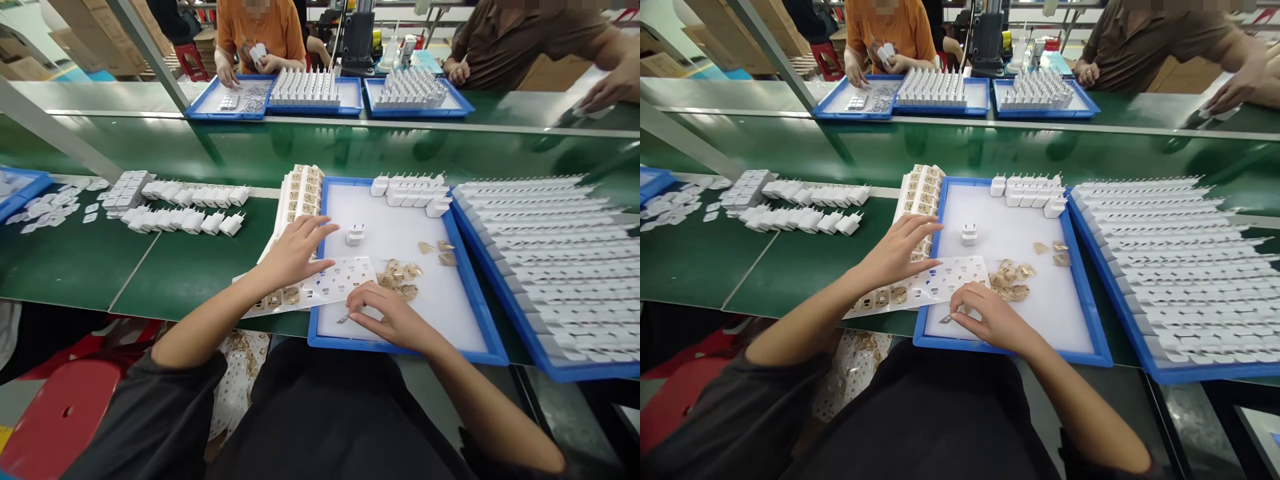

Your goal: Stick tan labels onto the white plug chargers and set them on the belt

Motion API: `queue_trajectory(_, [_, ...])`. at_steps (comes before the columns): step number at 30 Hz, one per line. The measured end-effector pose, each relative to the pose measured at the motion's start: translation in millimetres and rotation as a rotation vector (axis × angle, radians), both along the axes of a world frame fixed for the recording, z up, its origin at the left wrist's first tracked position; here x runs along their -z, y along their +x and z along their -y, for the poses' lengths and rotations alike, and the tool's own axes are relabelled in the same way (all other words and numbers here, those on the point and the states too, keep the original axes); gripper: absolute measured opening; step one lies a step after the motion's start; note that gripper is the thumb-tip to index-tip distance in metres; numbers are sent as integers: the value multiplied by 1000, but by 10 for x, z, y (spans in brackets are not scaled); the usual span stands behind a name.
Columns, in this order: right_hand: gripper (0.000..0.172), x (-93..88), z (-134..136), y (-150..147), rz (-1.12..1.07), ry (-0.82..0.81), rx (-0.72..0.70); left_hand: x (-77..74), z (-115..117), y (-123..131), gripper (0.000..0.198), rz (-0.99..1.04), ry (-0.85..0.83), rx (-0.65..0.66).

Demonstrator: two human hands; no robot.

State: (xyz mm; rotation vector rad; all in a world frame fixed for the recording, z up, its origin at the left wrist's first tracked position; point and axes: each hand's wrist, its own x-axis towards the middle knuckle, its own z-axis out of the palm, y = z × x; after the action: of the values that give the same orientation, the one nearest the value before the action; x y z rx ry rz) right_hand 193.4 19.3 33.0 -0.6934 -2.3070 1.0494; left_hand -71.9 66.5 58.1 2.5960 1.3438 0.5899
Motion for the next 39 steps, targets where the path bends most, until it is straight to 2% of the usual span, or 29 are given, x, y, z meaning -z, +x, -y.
queue_trajectory(2, [4,55,81,-20,-46,38,95,-11,-251,321,73,-88,16,27])
queue_trajectory(4, [5,110,147,-30,-77,57,170,18,-488,609,75,-151,-61,33])
queue_trajectory(6, [6,161,207,-7,-89,51,232,48,-669,798,58,-157,-172,23])
queue_trajectory(9, [5,229,281,85,-120,0,336,32,-751,840,34,-113,-249,5])
queue_trajectory(11, [6,254,312,151,-183,-68,416,-14,-654,739,38,69,-336,15])
queue_trajectory(14, [6,231,327,191,-331,-184,473,-62,-325,527,47,594,-612,79])
queue_trajectory(17, [4,125,317,130,-512,-247,417,-13,76,391,40,942,-763,115])
queue_trajectory(20, [5,-19,301,6,-639,-279,292,116,389,376,35,1123,-802,129])
queue_trajectory(24, [4,-139,294,-137,-697,-332,241,267,595,417,37,1118,-721,144])
queue_trajectory(28, [5,-142,312,-188,-717,-351,256,326,656,410,40,1026,-578,188])
queue_trajectory(30, [5,-125,327,-200,-734,-360,269,331,676,416,44,950,-509,129])
queue_trajectory(33, [6,-98,343,-229,-718,-398,287,312,707,461,47,811,-365,-38])
queue_trajectory(35, [8,-84,341,-250,-706,-417,326,291,725,491,45,777,-302,-73])
queue_trajectory(39, [15,-69,313,-264,-724,-446,427,293,749,484,45,862,-456,45])
